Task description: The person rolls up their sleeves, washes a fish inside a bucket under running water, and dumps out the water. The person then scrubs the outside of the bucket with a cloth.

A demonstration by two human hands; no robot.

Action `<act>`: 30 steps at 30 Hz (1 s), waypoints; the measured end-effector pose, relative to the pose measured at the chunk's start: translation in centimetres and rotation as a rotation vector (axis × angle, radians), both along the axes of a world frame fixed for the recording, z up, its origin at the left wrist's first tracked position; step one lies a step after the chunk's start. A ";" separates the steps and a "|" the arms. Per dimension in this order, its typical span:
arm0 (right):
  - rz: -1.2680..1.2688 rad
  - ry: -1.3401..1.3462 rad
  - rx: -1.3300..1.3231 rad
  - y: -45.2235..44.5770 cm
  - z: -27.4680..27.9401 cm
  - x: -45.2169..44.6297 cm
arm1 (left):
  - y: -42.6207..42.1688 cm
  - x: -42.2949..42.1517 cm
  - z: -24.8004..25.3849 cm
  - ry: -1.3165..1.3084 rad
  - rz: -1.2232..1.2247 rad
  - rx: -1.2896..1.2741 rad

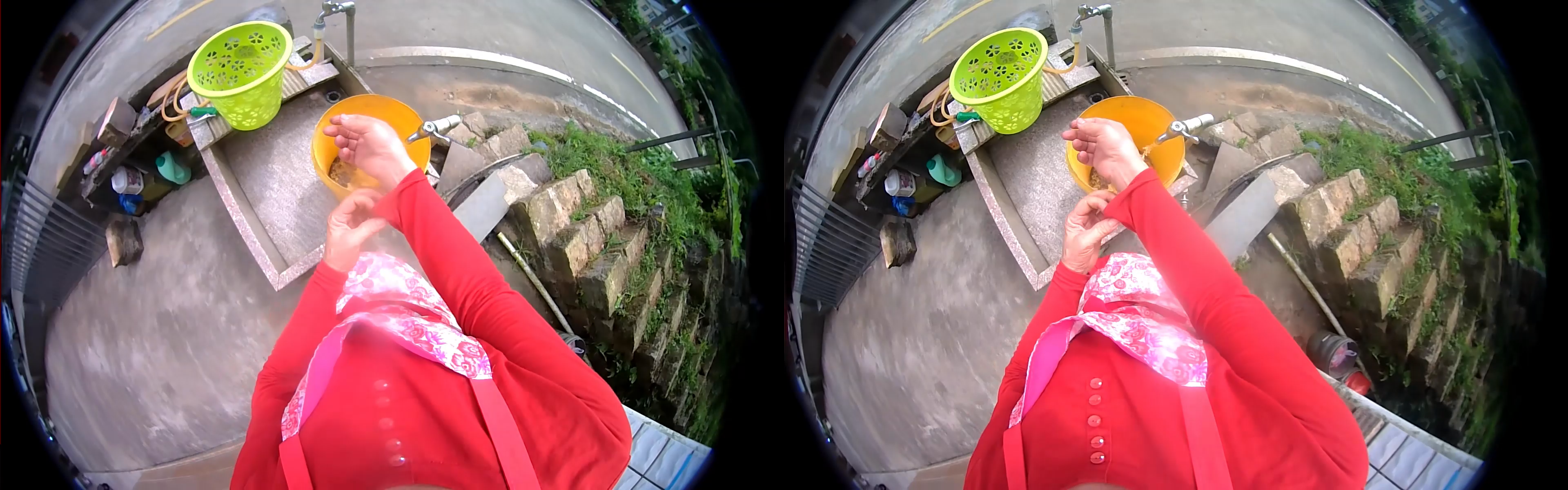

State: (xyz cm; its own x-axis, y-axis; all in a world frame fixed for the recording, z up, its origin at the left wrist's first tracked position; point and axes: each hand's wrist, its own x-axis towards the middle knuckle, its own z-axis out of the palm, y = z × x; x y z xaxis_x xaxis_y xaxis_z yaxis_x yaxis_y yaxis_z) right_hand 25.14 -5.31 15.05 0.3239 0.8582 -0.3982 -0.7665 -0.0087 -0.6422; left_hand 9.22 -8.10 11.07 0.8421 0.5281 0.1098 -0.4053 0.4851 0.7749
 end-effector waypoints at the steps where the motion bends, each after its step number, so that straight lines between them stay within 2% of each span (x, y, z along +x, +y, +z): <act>1: -0.001 -0.036 -0.013 -0.9 0.2 0.2 | -0.9 0.0 0.5 0.009 -0.021 -0.031; 3: -0.016 -0.106 -0.030 -2.8 0.3 0.6 | -2.6 -0.1 1.6 0.028 -0.073 -0.084; 7: -0.032 -0.286 -0.112 -5.6 0.2 1.3 | -5.3 0.5 4.0 0.219 -0.041 0.096; 10: -0.062 -0.590 -0.220 -6.4 -1.6 1.3 | -7.4 1.8 5.7 0.363 0.163 0.615; 11: -0.063 -0.874 -0.266 -6.8 -2.5 1.1 | -7.7 2.2 6.2 0.385 0.230 0.807; 13: -0.071 -1.447 -0.357 -7.7 -2.7 0.3 | -9.2 4.0 7.7 0.324 0.314 1.001; 14: 0.051 -1.604 -0.495 -7.8 -2.5 -0.2 | -9.9 4.9 8.4 0.277 0.342 1.133; 17: 0.105 -1.595 -0.487 -8.7 -1.1 0.1 | -13.8 5.4 11.2 0.186 0.335 1.420; 18: 0.076 -1.406 -0.451 -8.3 -1.4 1.6 | -15.3 4.7 11.5 0.134 0.303 1.457; 19: 0.060 -0.577 -0.301 -8.6 1.0 2.7 | -16.5 3.5 11.4 0.107 0.287 1.490; 21: -0.156 0.317 0.033 -9.5 3.8 5.2 | -17.0 1.6 10.3 0.071 0.275 1.401; 24: -0.273 0.727 0.480 -9.7 6.1 6.2 | -14.8 -0.5 8.0 0.115 0.346 1.273; 27: -0.293 0.827 0.734 -9.3 9.0 4.2 | -13.3 -1.3 7.3 0.176 0.404 1.151; 30: -0.256 0.885 0.845 -9.0 11.1 1.8 | -12.0 -1.5 5.3 0.254 0.436 0.896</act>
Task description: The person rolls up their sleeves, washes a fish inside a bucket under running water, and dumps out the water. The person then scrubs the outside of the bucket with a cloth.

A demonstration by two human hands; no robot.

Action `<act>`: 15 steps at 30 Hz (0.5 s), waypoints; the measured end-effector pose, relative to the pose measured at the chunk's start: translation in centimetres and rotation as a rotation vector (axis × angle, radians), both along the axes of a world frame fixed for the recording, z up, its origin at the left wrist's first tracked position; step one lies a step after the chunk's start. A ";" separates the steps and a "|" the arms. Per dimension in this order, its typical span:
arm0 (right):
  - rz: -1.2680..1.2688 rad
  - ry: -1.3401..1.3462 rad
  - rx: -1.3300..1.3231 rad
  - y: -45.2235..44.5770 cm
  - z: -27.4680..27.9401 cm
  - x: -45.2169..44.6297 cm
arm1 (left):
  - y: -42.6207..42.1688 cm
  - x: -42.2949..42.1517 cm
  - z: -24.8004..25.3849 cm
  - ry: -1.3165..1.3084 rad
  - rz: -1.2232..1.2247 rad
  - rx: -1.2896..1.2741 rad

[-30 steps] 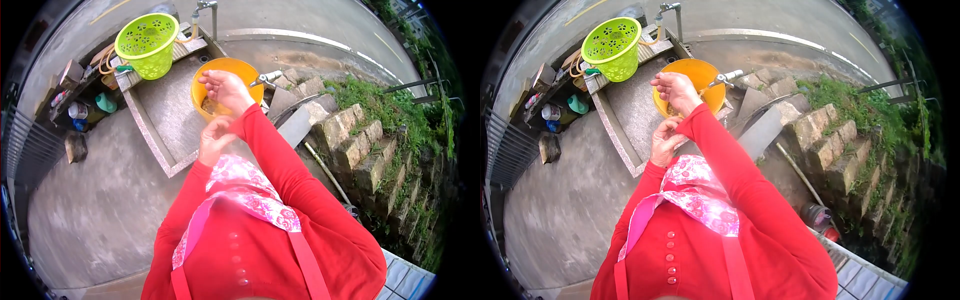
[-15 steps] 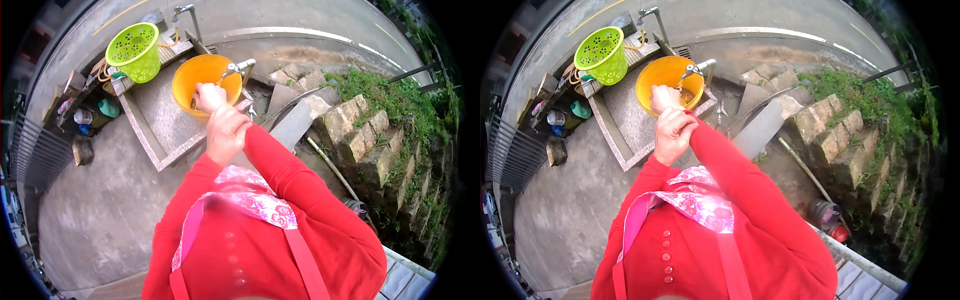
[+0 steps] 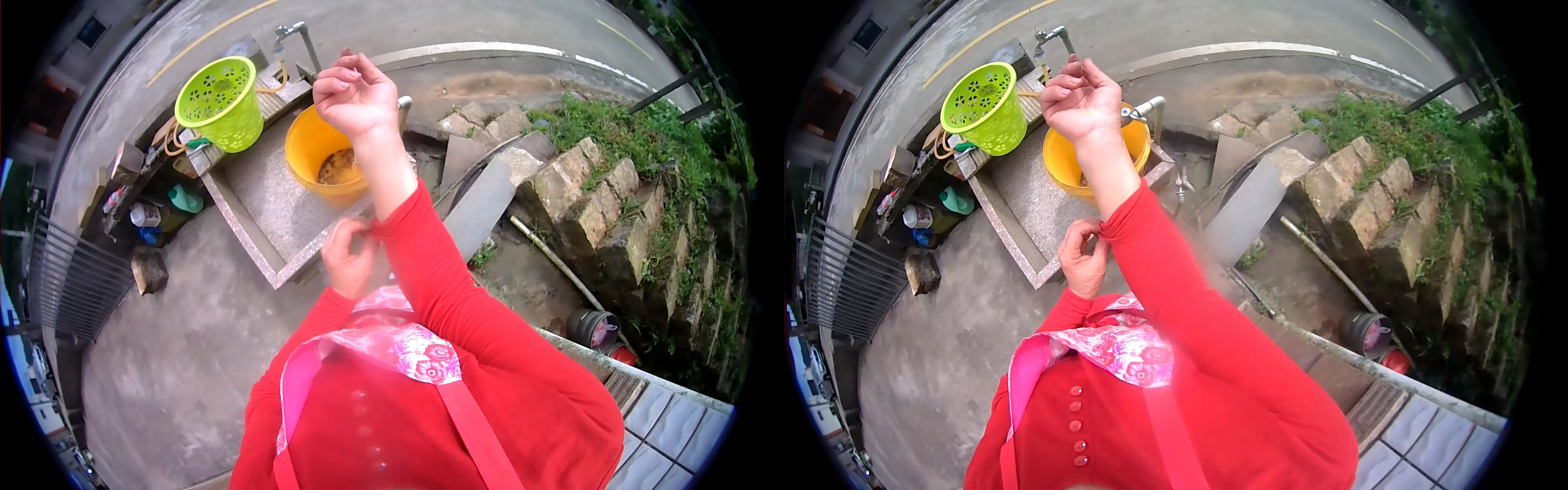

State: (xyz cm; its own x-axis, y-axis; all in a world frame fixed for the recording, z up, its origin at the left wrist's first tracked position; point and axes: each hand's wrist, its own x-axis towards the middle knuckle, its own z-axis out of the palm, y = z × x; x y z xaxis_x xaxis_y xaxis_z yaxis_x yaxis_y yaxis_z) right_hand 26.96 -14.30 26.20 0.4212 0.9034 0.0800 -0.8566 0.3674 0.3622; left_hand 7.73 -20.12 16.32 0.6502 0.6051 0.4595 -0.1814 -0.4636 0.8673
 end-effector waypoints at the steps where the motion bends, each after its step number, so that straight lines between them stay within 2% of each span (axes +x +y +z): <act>1: 0.000 0.007 0.031 0.1 0.6 -0.8 | 0.1 0.2 -1.0 -0.057 -0.017 -0.209; 3: -0.052 -0.048 0.009 0.3 1.7 -1.8 | -0.4 0.8 -2.1 -0.170 -0.055 -0.626; 5: -0.129 -0.163 -0.071 0.7 2.4 -2.0 | -2.4 0.2 -1.7 -0.124 -0.118 -0.799; 6: -0.226 -0.278 -0.219 1.0 2.7 -1.7 | -3.8 -0.4 -0.8 -0.084 -0.116 -0.853; 7: -0.448 -0.510 -0.470 1.3 2.3 -1.3 | -4.7 -1.1 -0.4 -0.041 -0.118 -0.907; 8: -0.671 -0.738 -0.727 1.8 1.2 -0.8 | -4.5 -2.0 -1.5 0.042 -0.184 -0.824; 10: -1.070 -1.114 -1.160 2.8 -2.5 0.9 | -4.0 -3.0 -0.8 0.014 -0.197 -0.574; 13: -1.081 -1.409 -1.425 2.2 -7.2 1.5 | -3.3 -3.3 2.8 -0.055 -0.125 -0.132; 15: -1.006 -1.481 -1.624 1.7 -8.4 0.8 | -2.6 -3.2 4.7 -0.137 -0.074 0.243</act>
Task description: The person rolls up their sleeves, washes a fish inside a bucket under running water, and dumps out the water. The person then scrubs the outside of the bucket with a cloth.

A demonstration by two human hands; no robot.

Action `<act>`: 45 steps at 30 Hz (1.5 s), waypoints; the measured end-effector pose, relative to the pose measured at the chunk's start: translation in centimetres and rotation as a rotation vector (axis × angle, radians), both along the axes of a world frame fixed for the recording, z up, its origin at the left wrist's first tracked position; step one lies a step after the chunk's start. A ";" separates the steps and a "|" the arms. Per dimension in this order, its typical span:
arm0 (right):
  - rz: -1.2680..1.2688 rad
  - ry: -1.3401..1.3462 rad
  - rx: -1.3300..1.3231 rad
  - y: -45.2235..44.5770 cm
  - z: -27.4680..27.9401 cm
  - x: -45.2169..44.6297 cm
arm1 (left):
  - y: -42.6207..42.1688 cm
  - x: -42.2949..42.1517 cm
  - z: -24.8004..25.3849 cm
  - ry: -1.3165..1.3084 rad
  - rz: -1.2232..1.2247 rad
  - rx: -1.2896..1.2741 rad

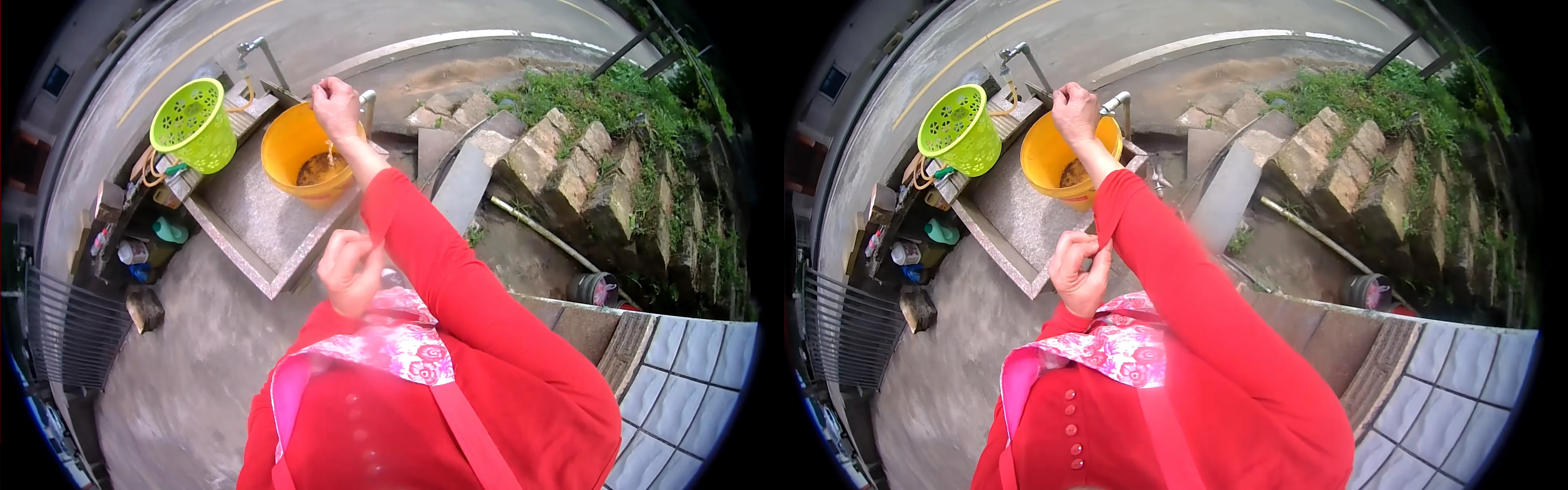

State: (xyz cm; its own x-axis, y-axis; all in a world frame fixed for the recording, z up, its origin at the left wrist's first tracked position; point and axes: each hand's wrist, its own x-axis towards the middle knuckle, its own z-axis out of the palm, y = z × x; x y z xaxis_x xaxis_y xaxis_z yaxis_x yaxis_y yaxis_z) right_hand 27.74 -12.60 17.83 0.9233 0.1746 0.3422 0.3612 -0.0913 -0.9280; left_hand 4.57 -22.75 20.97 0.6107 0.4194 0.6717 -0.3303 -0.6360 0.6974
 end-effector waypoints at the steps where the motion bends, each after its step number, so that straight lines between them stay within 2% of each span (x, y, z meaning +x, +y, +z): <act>1: 0.042 0.051 -0.040 -0.3 0.2 -0.6 | -0.3 -0.2 0.3 0.000 -0.037 0.053; 3: 0.083 0.059 -0.036 0.1 0.1 -1.0 | -1.2 -0.8 0.6 -0.003 -0.115 0.158; 4: 0.103 0.049 -0.020 -0.2 0.3 -1.2 | -1.2 -1.3 0.1 0.027 -0.144 0.130; 6: 0.249 0.683 0.498 -1.9 2.6 -1.1 | -0.8 -2.2 -2.1 0.084 -0.185 0.079; 7: 0.327 1.001 0.762 -2.6 3.9 -1.3 | -1.1 -2.6 -3.4 0.184 -0.173 -0.141; 8: 0.367 1.297 1.059 -2.7 4.2 -0.3 | -0.9 -2.5 -5.1 0.213 -0.164 -0.204; 10: 0.351 1.132 0.924 -2.6 5.1 -1.7 | -1.6 -2.3 -7.1 0.374 -0.168 -0.441; 13: 0.326 0.862 0.723 -2.4 6.8 -3.3 | -0.4 -2.0 -8.5 0.503 -0.074 -0.423; 14: 0.215 0.462 0.387 -2.4 6.0 -3.5 | 0.6 -2.6 -8.2 0.465 -0.088 -0.467; 16: -0.008 -0.329 -0.298 -2.6 2.6 -4.2 | 0.3 -2.1 -1.9 0.260 0.047 -0.382; 17: 0.079 -0.405 -0.548 -3.3 1.8 -4.9 | 0.4 -1.8 -0.1 0.251 0.023 -0.287; 19: 0.209 -0.575 -0.866 -3.6 -1.4 -5.8 | 0.3 -1.1 2.3 0.228 -0.022 -0.096; 22: 0.373 -0.627 -1.079 -4.4 -4.1 -7.2 | 0.2 0.8 3.5 0.273 -0.103 0.127; 25: 0.558 -0.535 -1.235 -5.6 -4.7 -8.0 | -0.3 1.3 3.0 0.397 -0.097 0.218; 28: 0.530 -0.564 -1.263 -5.7 -6.6 -8.1 | -1.2 1.6 2.2 0.520 -0.070 0.283; 29: 0.548 -0.566 -1.246 -5.6 -7.3 -8.1 | -1.5 1.7 2.2 0.579 -0.072 0.235; 34: 0.612 -0.510 -1.311 -6.7 -7.7 -9.0 | -2.2 2.7 1.4 0.620 -0.036 0.269; 36: 0.621 -0.486 -1.289 -7.2 -8.4 -10.0 | -2.3 3.1 1.2 0.542 -0.060 0.251; 38: 0.626 -0.446 -1.235 -7.7 -8.9 -11.1 | -4.1 2.5 2.1 0.454 -0.354 0.088; 39: 0.627 -0.413 -1.191 -8.1 -9.1 -11.7 | -4.7 2.4 2.4 0.393 -0.396 0.088; 40: 0.643 -0.348 -1.106 -8.4 -9.1 -12.1 | -4.5 1.9 2.8 0.340 -0.407 0.090; 41: 0.664 -0.250 -0.982 -8.7 -9.2 -12.1 | -2.8 1.9 3.9 0.429 -0.307 -0.006; 42: 0.718 0.009 -0.737 -9.6 -9.1 -12.2 | 0.9 2.4 0.7 0.378 -0.255 -0.305; 43: 0.783 0.321 -0.430 -9.7 -8.9 -12.3 | 4.0 2.6 0.8 0.296 -0.155 -0.788; 44: 0.844 0.598 -0.145 -10.2 -8.0 -13.2 | 7.6 2.1 0.9 0.236 0.022 -0.873; 45: 0.910 0.669 -0.013 -11.6 -6.3 -13.8 | 10.6 1.5 -0.8 0.069 0.079 -1.003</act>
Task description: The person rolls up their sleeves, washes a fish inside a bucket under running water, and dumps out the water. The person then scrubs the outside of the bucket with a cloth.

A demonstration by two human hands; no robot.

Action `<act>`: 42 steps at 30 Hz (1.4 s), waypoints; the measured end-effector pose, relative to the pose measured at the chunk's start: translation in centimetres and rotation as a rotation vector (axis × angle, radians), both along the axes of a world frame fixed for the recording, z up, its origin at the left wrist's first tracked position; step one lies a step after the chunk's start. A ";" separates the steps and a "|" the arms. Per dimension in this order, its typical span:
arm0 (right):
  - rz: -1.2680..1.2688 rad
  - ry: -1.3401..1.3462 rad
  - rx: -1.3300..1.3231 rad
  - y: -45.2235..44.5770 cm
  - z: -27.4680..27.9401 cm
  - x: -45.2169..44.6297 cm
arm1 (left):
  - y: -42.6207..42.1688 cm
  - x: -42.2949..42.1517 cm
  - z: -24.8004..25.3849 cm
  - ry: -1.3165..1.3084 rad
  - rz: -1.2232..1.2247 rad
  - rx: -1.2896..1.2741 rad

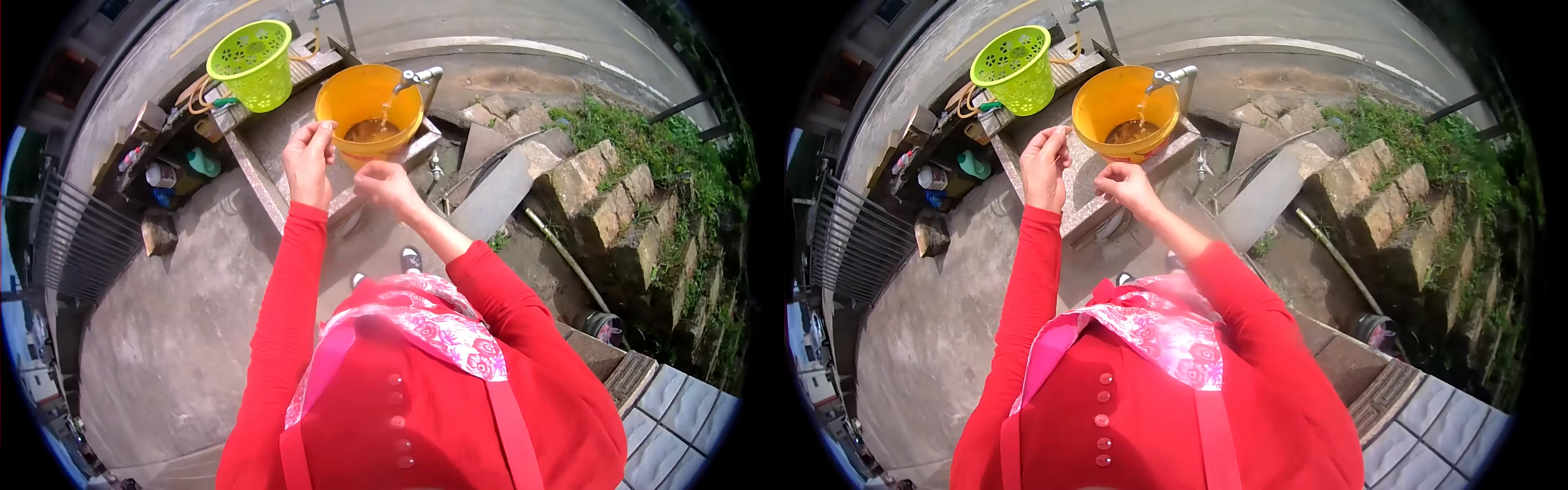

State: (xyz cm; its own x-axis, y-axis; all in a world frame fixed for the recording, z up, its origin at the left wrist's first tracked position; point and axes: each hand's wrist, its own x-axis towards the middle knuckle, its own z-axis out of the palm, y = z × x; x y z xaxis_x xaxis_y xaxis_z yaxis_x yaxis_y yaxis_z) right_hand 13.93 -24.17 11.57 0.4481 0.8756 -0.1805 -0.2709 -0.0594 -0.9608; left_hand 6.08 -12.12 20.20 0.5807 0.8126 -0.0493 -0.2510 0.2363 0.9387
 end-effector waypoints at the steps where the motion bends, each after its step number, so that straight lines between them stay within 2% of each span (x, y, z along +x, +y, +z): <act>1: 0.005 0.121 0.083 -0.5 1.0 -0.7 | 1.1 -0.4 0.2 0.044 0.133 -0.069; 4: -0.012 0.219 0.214 -0.2 4.2 -4.1 | 2.7 -0.8 -1.5 0.078 0.156 -0.117; 8: 0.033 0.204 0.347 1.3 3.2 -6.4 | 3.4 -1.3 -4.0 0.168 0.256 -0.095; 12: 0.004 0.451 0.244 2.2 2.7 -7.8 | 4.2 -2.3 -5.4 0.229 0.344 -0.024; 15: 0.207 0.622 0.102 2.2 3.0 -7.8 | 5.1 -3.1 -6.9 0.297 0.359 0.041; 17: 0.377 0.630 0.101 2.4 1.9 -7.7 | 5.9 -3.8 -8.3 0.369 0.325 0.125; 19: 0.396 0.565 0.089 2.3 3.0 -7.7 | 6.3 -4.2 -9.7 0.475 0.277 0.247; 22: 0.294 0.358 0.087 3.0 2.6 -8.2 | 6.6 -4.7 -11.9 0.696 0.246 0.449; 24: 0.191 0.065 0.123 3.7 2.7 -8.3 | 5.7 -4.4 -11.6 0.888 0.183 0.576; 25: 0.138 -0.085 0.139 4.1 2.6 -8.3 | 4.5 -4.4 -10.6 0.989 0.103 0.749; 26: 0.021 -0.543 0.255 4.6 2.4 -8.3 | 4.0 -4.9 -12.2 0.947 0.066 1.047; 27: 0.044 -0.893 0.223 5.1 2.7 -8.4 | 3.7 -5.5 -14.0 0.887 0.035 1.348; 29: 0.086 -1.588 0.146 6.0 4.4 -8.7 | 1.8 -4.4 -14.3 1.078 -0.118 1.449; 30: 0.200 -1.567 0.201 5.7 5.9 -9.6 | 1.0 -3.7 -14.5 1.174 -0.194 1.497; 31: 0.285 -1.572 0.351 5.9 4.4 -11.3 | 1.7 -2.8 -15.8 1.138 -0.108 1.463; 32: 0.208 -1.665 0.407 4.3 5.4 -12.7 | 2.8 -2.4 -15.3 1.118 -0.059 1.255; 33: 0.138 -1.626 0.522 3.3 5.8 -12.8 | 3.8 -2.3 -14.9 1.090 -0.015 1.044; 35: 0.092 -1.499 0.539 1.2 6.1 -12.9 | 9.1 -1.9 -17.8 0.906 0.027 0.209; 36: 0.076 -1.392 0.508 0.8 5.2 -12.8 | 9.3 -2.2 -13.4 0.681 0.054 -0.250; 37: 0.060 -1.288 0.477 0.8 4.3 -12.9 | 10.5 -2.3 -12.4 0.498 0.115 -0.465; 39: 0.022 -1.154 0.447 1.0 3.6 -13.0 | 12.0 -2.5 -10.3 0.099 0.105 -0.751; 42: -0.029 -1.022 0.424 2.0 3.3 -12.8 | 12.4 -2.0 -7.7 -0.141 0.182 -0.871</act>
